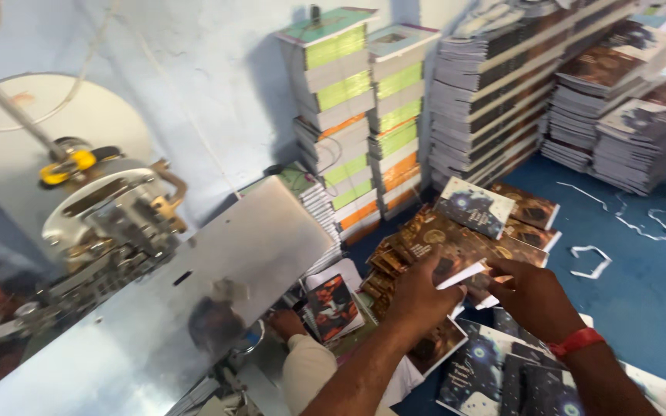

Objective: The person places a book cover onto a stack of pages, aligns them, and feeds the assembly into a binding machine. After the machine processes the book, the person removes it and places it on a growing stack of finished books. This process is repeated multiple times.

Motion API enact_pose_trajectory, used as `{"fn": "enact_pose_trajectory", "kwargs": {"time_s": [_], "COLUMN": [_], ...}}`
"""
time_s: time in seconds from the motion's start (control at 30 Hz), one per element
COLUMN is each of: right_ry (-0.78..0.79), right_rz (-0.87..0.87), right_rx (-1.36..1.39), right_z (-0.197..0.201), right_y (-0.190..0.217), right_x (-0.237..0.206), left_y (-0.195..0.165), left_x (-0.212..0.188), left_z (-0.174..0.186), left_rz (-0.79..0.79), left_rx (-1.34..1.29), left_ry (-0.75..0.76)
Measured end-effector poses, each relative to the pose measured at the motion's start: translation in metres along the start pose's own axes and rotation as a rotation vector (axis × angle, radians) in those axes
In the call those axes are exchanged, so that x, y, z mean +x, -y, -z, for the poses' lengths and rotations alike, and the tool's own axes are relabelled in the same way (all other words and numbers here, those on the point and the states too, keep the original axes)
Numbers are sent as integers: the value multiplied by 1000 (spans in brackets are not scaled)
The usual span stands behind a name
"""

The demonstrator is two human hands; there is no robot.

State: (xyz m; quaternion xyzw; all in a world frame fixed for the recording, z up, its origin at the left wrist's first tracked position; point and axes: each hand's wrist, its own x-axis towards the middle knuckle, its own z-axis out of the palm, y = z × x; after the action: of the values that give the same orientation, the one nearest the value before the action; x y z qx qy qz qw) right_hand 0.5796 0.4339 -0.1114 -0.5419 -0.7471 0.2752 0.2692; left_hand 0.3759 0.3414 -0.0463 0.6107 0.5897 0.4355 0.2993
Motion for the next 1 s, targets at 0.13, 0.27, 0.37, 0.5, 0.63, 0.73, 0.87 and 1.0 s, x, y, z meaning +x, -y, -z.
{"fn": "enact_pose_trajectory", "kwargs": {"time_s": [0.13, 0.27, 0.37, 0.5, 0.63, 0.73, 0.87, 1.0], "right_ry": [66, 91, 119, 277, 331, 267, 269, 266], "right_rz": [85, 236, 360, 348, 529, 816, 929, 1047], "right_rx": [-18, -21, -24, 54, 39, 69, 56, 124], "right_z": [-11, -27, -46, -80, -129, -169, -215, -246], "right_y": [53, 111, 155, 208, 245, 267, 301, 332], "right_x": [8, 12, 7, -5, -5, 1, 4, -5], "left_y": [5, 21, 40, 65, 99, 124, 140, 149], "left_x": [-11, -25, -43, -71, -99, -130, -178, -214], "left_z": [35, 73, 102, 140, 182, 219, 262, 290], "left_rz": [136, -23, -92, 106, -97, -13, 90, 224], "left_rx": [-90, 55, 98, 82, 351, 584, 831, 1008], "left_ry": [-27, -241, -361, -433, -706, -822, -929, -889]}}
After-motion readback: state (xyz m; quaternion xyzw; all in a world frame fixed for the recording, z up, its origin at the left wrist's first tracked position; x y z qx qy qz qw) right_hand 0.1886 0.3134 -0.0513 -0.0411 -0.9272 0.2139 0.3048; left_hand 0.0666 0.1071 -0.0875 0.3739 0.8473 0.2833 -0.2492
